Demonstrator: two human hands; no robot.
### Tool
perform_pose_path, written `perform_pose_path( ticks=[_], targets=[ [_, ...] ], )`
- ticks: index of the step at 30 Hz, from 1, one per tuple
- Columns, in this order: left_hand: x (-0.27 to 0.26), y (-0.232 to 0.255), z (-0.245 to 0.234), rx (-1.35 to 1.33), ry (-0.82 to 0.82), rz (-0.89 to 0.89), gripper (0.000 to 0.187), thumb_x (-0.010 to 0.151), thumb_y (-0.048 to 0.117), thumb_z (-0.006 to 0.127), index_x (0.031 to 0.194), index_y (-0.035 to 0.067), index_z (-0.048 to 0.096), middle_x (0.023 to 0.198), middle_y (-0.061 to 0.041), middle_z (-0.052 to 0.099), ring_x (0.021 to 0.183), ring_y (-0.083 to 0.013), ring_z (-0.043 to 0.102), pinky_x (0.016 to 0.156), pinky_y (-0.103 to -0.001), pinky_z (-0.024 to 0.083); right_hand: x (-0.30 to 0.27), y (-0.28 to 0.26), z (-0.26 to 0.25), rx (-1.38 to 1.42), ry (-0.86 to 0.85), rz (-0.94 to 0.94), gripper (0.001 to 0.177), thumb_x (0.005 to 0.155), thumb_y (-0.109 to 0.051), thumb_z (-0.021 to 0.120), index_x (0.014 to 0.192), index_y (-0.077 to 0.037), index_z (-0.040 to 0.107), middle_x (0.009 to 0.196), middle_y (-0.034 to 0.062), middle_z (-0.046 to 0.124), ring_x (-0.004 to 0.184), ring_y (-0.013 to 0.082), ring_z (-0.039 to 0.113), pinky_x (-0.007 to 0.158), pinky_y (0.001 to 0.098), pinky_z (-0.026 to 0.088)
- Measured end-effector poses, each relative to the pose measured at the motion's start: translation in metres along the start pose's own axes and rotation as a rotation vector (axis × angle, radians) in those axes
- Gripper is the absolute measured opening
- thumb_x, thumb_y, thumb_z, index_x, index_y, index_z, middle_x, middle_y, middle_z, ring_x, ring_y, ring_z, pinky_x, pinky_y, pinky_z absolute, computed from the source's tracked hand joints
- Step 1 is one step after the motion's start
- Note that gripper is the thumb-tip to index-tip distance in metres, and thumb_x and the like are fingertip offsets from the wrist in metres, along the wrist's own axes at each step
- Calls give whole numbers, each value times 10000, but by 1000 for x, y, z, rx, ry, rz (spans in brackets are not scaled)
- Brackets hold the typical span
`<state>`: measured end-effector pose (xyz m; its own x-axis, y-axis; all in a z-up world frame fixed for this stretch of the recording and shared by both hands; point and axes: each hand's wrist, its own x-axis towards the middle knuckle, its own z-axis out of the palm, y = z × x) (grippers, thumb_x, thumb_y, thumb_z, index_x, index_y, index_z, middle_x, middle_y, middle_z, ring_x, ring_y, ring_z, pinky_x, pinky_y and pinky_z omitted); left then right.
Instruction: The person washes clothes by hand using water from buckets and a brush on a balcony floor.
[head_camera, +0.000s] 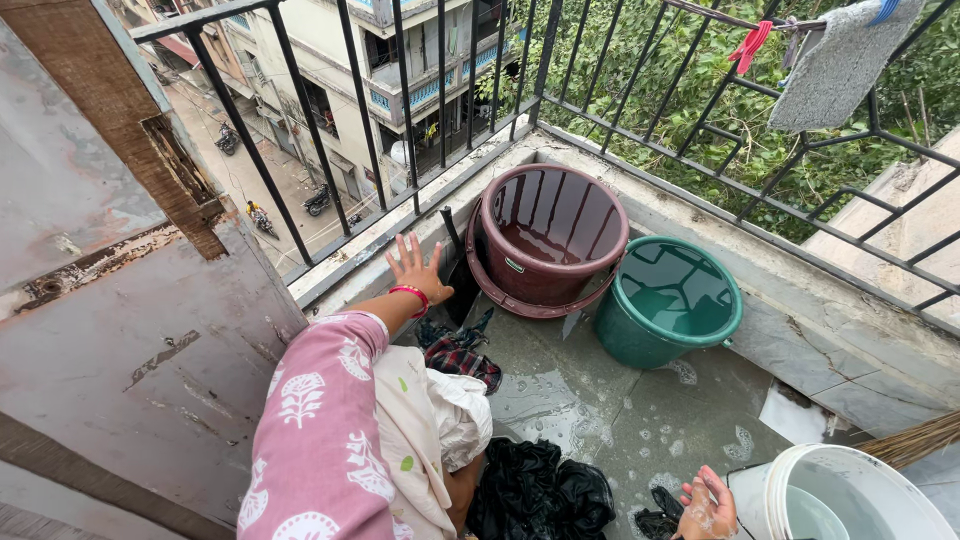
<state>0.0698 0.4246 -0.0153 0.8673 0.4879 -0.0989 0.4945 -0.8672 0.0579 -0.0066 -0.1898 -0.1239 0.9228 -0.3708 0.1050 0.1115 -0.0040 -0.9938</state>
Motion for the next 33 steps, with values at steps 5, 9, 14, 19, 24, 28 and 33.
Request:
perform_pose_path(
  ticks=[5, 9, 14, 19, 24, 28, 33],
  targets=[
    [-37, 65, 22, -107, -125, 204, 1093, 766, 661, 697, 1651, 346, 138, 1657, -295, -250, 1476, -538, -320, 1117, -767, -94, -13, -20, 13, 7, 108, 23, 258, 998, 24, 632, 1256, 38, 641, 1271, 179, 675, 846, 179, 671, 659, 256, 519],
    [-59, 83, 21, 116, -26, 543, 985, 749, 662, 715, 1602, 371, 317, 1690, -239, -176, 1519, -503, -236, 1164, -739, -34, -19, -22, 12, -54, 127, 58, 275, 992, 14, 623, 1265, 35, 647, 1243, 171, 684, 846, 169, 673, 674, 253, 522],
    [-76, 91, -2, 418, 136, 941, 944, 730, 603, 765, 1570, 366, 404, 1708, -161, -120, 1540, -434, -185, 1198, -679, -6, -23, -20, 4, -55, 156, 33, 205, 973, -26, 629, 1165, 34, 665, 1194, 92, 710, 822, 141, 668, 671, 245, 524],
    [-89, 119, -2, 389, 116, 1144, 862, 755, 590, 743, 1527, 315, 474, 1693, -183, 61, 1536, -449, -98, 1179, -695, 35, -15, -26, -23, -37, 308, -34, 247, 1104, -149, 681, 959, 51, 669, 876, 79, 663, 750, 126, 623, 670, 242, 492],
    [-108, 165, 58, 400, -71, 1365, 648, 840, 533, 691, 1424, 269, 592, 1628, -118, 318, 1563, -408, 6, 1195, -673, 97, 60, -55, -94, -256, 560, -203, 391, 1109, -217, 687, 827, 47, 633, 726, 41, 620, 625, 98, 558, 586, 256, 471],
    [-147, 181, 134, 422, -204, 1561, 581, 848, 506, 688, 1359, 232, 655, 1537, -100, 485, 1536, -368, 243, 1176, -609, 244, 99, -65, -122, -732, 214, 236, 321, 998, -251, 715, 809, 6, 679, 646, 85, 636, 542, 168, 588, 488, 330, 450],
    [-230, 203, 214, 497, -585, 1340, 725, 830, 574, 668, 1487, 302, 528, 1594, -163, 392, 1459, -492, 323, 1111, -785, 205, 111, -55, -157, -596, 41, 745, 216, 875, -258, 689, 903, -63, 777, 833, 69, 786, 673, 170, 686, 622, 326, 520]
  ],
)
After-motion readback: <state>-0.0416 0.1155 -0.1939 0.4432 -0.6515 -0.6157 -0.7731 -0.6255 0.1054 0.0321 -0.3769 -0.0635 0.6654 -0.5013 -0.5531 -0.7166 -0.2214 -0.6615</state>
